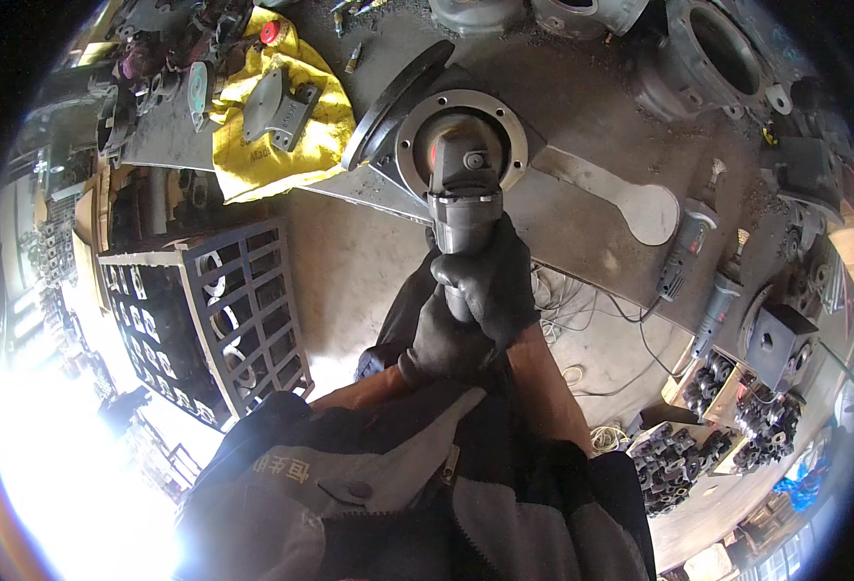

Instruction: The person uses an angle grinder to smooth the surface of a metal part on a workbench. They reposition the part and continue grinding different areas, then place the part on top of another metal component.

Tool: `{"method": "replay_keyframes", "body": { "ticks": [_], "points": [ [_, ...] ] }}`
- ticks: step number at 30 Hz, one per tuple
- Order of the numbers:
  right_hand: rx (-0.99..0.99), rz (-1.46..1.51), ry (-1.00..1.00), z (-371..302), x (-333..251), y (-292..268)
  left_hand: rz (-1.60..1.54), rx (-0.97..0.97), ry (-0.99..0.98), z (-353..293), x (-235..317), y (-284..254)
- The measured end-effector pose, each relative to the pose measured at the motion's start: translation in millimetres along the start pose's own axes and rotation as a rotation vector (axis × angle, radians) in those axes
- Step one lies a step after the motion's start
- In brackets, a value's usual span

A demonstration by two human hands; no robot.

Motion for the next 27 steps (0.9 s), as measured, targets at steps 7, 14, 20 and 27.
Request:
{"method": "replay_keyframes", "body": {
  "ticks": [7, 14, 20, 27],
  "points": [
    [0.013, -0.01, 0.067, -0.8, -3.3, 1.1, 0.032, -0.006, 0.061, -3.6, 16.8, -2.7],
    [0.011, 0.022, -0.005, 4.7, -2.2, 3.0, -0.096, 0.016, 0.041, 3.6, 5.7, -0.4],
    [0.036, -0.037, -0.036, 6.2, 7.2, 3.0, -0.094, 0.033, 0.103, 6.0, 0.7, -2.0],
    [0.048, -0.05, -0.077, 11.1, 15.7, 4.4, -0.022, 0.064, 0.032, 5.8, 0.3, -3.3]
  ]
}}
Point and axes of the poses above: each hand's wrist, its own z-axis towards the middle knuckle, its own y-axis out of the palm, x = y × z, the point moved 3 cm from there along z, towards the middle knuckle, and after that the axes turned 1 degree about z, right-handed, at the moved point
